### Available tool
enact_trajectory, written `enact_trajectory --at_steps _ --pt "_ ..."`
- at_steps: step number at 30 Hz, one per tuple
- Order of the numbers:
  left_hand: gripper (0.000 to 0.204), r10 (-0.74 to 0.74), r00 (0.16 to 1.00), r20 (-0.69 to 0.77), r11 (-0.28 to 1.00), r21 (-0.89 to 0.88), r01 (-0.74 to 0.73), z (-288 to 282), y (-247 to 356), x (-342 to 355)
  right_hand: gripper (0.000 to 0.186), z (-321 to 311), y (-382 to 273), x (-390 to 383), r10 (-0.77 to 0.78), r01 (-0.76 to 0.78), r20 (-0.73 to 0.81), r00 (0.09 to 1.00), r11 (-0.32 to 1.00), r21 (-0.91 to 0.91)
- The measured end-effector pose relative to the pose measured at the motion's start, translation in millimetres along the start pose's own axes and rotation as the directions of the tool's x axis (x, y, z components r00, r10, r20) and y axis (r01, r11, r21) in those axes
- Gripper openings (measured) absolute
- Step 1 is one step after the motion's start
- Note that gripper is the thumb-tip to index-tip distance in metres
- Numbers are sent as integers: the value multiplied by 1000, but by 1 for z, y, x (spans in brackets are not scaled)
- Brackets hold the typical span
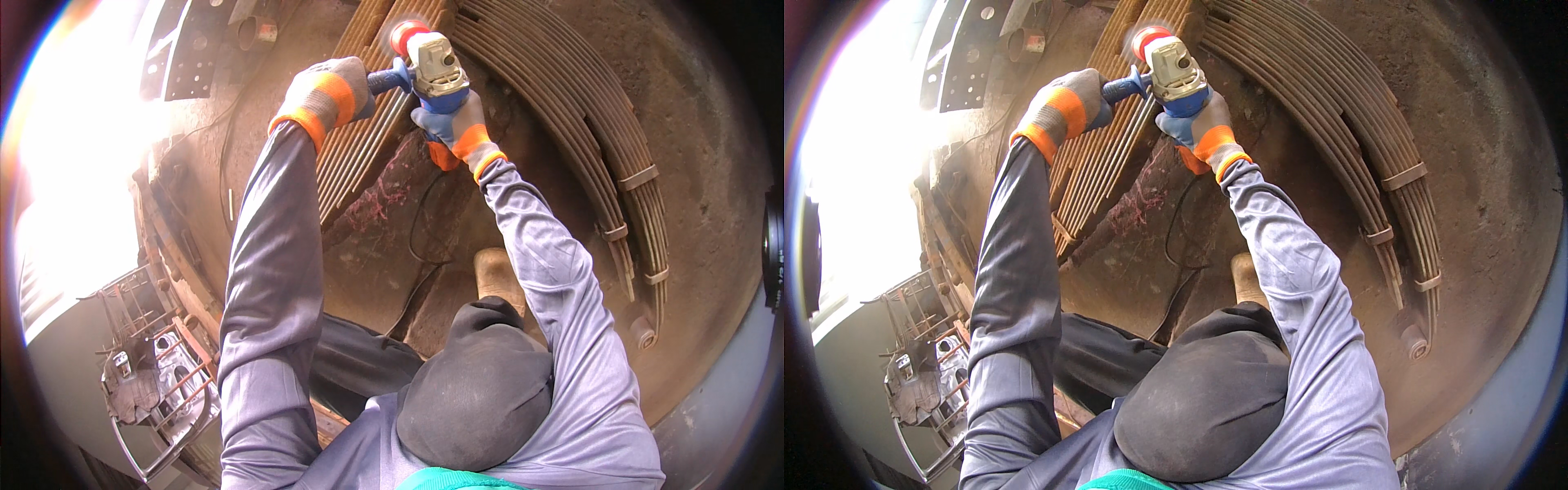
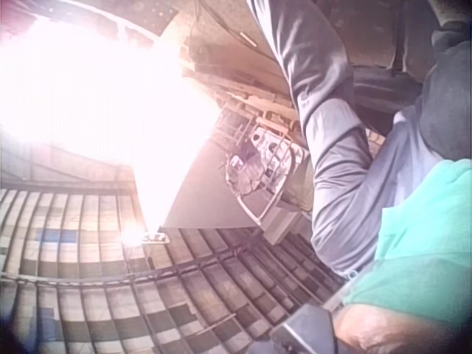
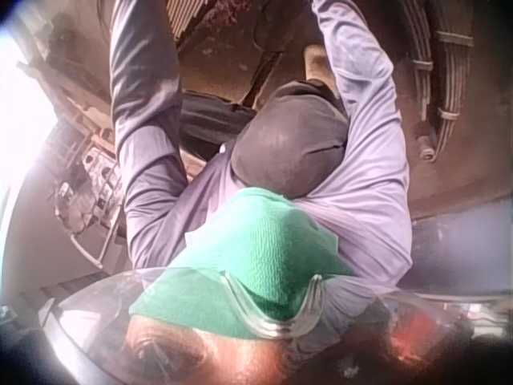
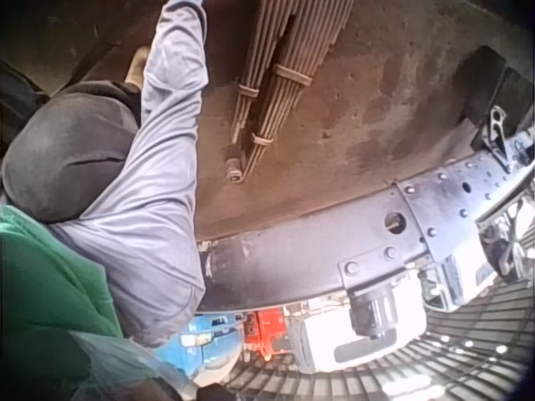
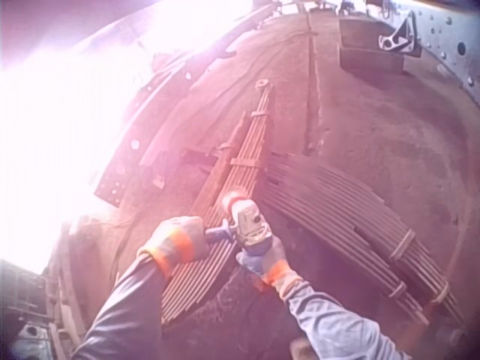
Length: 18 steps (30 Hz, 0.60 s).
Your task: The person uses an angle grinder to remove rust from a bundle of metal rods. They hold the grinder with both hands and move it along the rods, producing sparks. The person briefly pauses to adjust the grinder's cord before continuing the grinding process.
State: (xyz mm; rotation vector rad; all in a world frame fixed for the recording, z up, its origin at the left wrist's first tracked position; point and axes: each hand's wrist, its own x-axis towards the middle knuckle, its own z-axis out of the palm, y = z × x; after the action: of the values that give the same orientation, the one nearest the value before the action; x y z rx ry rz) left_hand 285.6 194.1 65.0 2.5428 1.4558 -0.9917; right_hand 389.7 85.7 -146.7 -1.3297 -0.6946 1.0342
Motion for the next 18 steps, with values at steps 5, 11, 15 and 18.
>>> enact_trajectory --at_steps 5,11,15,18 --pt "23 -5 1000 -26 1000 -21 5 1 -1 4 47 -4 -6 4 20 -20 14 1000 1000 -10" --pt "23 -15 1000 -10 1000 -27 15 -4 2 6 46 -6 -14 5 1 -1 -5 1000 999 -46" --pt "24 -6 999 -46 999 -47 4 0 1 7 47 -9 -13 8 12 -10 23 1000 998 -69" --pt "23 -2 1000 -28 999 -42 1 -1 2 9 48 -10 -12 8 -5 5 13 1000 999 -51"
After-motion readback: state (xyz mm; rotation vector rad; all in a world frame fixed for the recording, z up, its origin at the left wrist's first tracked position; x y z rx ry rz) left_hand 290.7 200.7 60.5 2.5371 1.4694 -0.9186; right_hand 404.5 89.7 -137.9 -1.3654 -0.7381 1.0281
